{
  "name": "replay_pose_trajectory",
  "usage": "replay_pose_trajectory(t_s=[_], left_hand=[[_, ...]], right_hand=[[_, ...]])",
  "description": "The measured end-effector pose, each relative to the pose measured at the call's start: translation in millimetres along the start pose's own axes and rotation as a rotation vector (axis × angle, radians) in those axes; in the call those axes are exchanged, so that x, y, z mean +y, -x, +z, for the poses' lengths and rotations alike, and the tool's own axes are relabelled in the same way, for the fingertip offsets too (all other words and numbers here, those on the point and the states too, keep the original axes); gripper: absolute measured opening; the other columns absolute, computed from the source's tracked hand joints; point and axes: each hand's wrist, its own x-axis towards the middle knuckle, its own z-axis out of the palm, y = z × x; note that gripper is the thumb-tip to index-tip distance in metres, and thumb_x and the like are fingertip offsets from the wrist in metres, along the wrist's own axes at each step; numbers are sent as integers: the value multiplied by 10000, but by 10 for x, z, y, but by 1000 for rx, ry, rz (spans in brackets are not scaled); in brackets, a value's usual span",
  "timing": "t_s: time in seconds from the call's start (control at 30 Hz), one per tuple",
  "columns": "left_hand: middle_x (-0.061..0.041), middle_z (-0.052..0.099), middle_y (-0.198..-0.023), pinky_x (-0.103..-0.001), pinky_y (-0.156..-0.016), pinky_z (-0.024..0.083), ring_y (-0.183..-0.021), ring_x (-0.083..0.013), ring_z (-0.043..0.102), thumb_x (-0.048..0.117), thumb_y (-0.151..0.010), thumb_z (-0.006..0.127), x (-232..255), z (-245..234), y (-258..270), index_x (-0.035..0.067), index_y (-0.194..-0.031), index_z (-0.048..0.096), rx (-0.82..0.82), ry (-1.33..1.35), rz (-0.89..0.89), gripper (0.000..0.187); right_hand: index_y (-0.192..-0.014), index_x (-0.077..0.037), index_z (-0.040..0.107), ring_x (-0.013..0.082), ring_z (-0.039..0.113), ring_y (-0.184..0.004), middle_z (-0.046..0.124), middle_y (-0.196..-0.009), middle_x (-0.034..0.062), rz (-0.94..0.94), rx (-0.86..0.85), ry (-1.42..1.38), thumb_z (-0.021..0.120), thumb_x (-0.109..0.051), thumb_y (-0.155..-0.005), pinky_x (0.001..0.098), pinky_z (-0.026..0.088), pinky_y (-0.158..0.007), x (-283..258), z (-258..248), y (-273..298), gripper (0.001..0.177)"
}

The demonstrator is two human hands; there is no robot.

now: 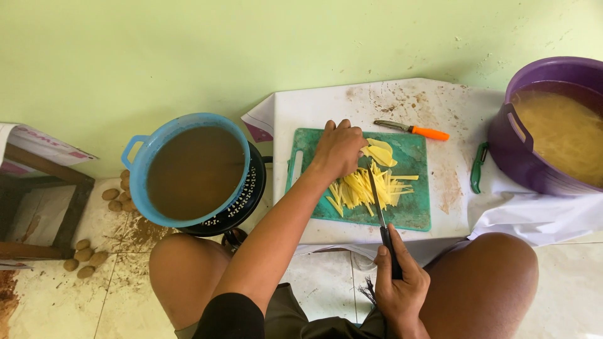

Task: Slicing peeled potatoes into thin julienne strips using a kitchen knife on a cutting board.

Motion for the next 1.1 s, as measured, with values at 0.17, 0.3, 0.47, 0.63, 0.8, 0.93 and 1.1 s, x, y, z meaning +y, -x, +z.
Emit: replay_pose_trajectory(t_s=[0.17,0.3,0.47,0.63,0.8,0.93,1.1], left_hand=[[-28,705,-946,-460,-958,345,-982,-271,536,-55,-673,718,9,13,-54,156,-936,801,-36,4,-26,347],[-23,676,-920,-445,-939,323,-978,-263,518,-19,-657,741,19,-1,-58,179,-947,803,7,-46,-18,356],[-21,713,-757,-419,-875,330,-818,-236,547,11,-724,738,75,-244,176,155,-890,817,119,84,-82,233],[60,679,-620,-392,-865,351,-751,-183,570,148,-793,755,52,-506,716,173,-827,778,207,236,-258,48],[-45,685,-620,-359,-554,499,-514,-229,558,246,-768,801,36,-688,1408,105,-786,784,296,400,-493,143],[-41,753,-779,-335,-597,515,-589,-203,595,215,-793,798,8,-509,1699,62,-862,809,341,468,-555,169],[-4,775,-737,-283,-544,490,-527,-138,557,140,-780,807,48,-449,1725,83,-1043,766,278,666,-636,272]], right_hand=[[-1316,43,669,133,653,-546,756,-710,103,3,-8,-14,641,10,-872,243,491,-508,-13,-27,-11,446],[-1313,44,671,138,658,-548,757,-707,102,22,-11,-25,642,5,-869,246,499,-514,12,-20,-6,447],[-1335,35,658,133,654,-555,741,-691,81,19,-34,-18,627,-19,-900,247,497,-530,19,-25,-19,440],[-1390,-2,623,93,527,-492,697,-635,21,88,-108,-52,594,-70,-953,231,413,-466,88,-13,-1,443],[-1311,-26,687,137,646,-581,778,-731,54,108,-246,0,637,-101,-922,277,511,-546,84,35,22,399],[-1281,-106,717,170,605,-562,793,-877,75,59,-340,103,640,-130,-913,309,486,-527,-55,82,40,376],[-1278,-135,725,240,545,-437,732,-716,108,-54,-238,277,665,-116,-902,397,430,-443,-58,195,32,381]])
